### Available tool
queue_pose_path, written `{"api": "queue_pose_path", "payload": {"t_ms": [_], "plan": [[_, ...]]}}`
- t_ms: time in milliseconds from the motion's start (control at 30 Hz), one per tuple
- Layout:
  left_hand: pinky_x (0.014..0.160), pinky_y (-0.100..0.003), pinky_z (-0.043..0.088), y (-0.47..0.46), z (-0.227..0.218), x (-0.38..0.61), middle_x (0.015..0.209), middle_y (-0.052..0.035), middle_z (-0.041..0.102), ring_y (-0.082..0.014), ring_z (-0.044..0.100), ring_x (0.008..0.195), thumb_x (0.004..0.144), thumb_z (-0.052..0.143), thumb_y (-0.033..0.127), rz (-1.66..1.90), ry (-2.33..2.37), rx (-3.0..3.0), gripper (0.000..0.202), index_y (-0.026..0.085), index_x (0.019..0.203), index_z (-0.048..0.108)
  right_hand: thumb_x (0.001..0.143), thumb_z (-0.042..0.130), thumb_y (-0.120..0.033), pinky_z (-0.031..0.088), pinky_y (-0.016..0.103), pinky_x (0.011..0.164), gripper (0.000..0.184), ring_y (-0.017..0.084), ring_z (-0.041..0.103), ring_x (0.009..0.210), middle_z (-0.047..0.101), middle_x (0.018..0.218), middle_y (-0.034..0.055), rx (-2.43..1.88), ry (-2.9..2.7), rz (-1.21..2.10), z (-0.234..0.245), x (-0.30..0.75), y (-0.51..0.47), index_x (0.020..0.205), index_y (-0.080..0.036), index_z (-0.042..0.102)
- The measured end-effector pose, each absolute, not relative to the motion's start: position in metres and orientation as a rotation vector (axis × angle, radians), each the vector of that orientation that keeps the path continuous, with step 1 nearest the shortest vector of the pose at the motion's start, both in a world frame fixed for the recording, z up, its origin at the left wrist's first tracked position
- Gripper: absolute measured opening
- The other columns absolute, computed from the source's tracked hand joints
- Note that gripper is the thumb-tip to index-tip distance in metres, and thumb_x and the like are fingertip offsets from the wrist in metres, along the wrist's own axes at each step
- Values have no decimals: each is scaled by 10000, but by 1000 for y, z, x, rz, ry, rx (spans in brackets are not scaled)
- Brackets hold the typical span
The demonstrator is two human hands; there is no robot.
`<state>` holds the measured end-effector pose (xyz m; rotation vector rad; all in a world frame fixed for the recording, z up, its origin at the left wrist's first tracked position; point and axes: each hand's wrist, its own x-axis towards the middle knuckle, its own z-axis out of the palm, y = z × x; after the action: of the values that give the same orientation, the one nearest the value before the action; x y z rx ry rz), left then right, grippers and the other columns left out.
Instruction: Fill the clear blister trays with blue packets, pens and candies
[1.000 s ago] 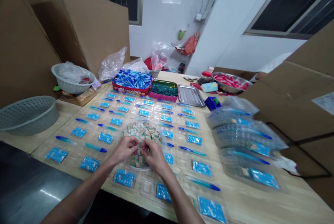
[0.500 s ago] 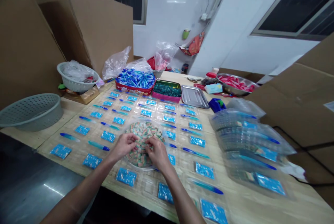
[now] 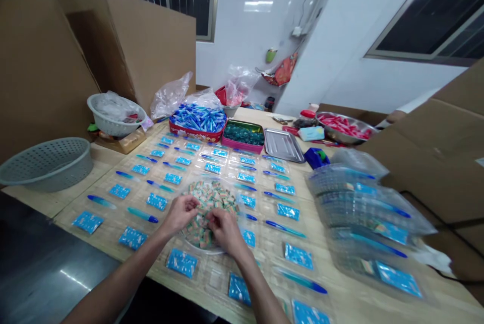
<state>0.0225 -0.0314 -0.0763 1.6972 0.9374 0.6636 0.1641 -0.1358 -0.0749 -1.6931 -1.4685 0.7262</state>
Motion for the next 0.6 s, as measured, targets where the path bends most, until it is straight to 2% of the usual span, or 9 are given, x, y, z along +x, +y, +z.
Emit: {"api": "queue_pose_path", "payload": {"t_ms": [67, 167, 367, 533, 600], "plan": [[543, -209, 433, -32, -80, 25, 571, 28, 566, -114, 552, 566, 579, 551, 48, 669, 885, 1594, 148, 131, 689, 606, 659, 577, -210, 361, 243, 554, 38, 139, 490, 570, 542, 599, -21, -1533, -1185, 937, -75, 165, -133, 677, -177, 572], [517, -219, 443, -34, -85, 29, 561, 32, 562, -119, 553, 532, 580, 592, 112, 649, 793, 1386, 123, 139, 697, 568, 598, 671, -284, 360, 233, 517, 165, 123, 478, 519, 538, 569, -33, -1390, -890, 1042, -74, 161, -127, 654, -177, 559], [558, -210, 444, -36, -87, 30, 644, 24, 586, -106, 559, 580, 566, 672, 154, 674, 708, 1368, 212, 144, 739, 549, 579, 662, -290, 384, 234, 495, 161, 136, 510, 519, 560, 557, -16, -1434, -818, 873, -81, 152, -118, 609, -178, 550], [557, -210, 393, -38, -74, 31, 620, 25, 560, -113, 541, 588, 641, 588, 113, 636, 847, 1809, 79, 151, 706, 567, 634, 594, -269, 418, 240, 508, 87, 163, 551, 571, 609, 615, 14, -1565, -1023, 716, -85, 157, -120, 651, -183, 594], [565, -218, 367, -41, -71, 31, 600, 29, 552, -120, 532, 588, 640, 559, 74, 576, 926, 2024, 121, 157, 721, 595, 658, 570, -259, 438, 250, 531, 106, 178, 576, 603, 636, 649, 24, -1610, -1065, 673, -85, 159, -121, 711, -185, 624]]}}
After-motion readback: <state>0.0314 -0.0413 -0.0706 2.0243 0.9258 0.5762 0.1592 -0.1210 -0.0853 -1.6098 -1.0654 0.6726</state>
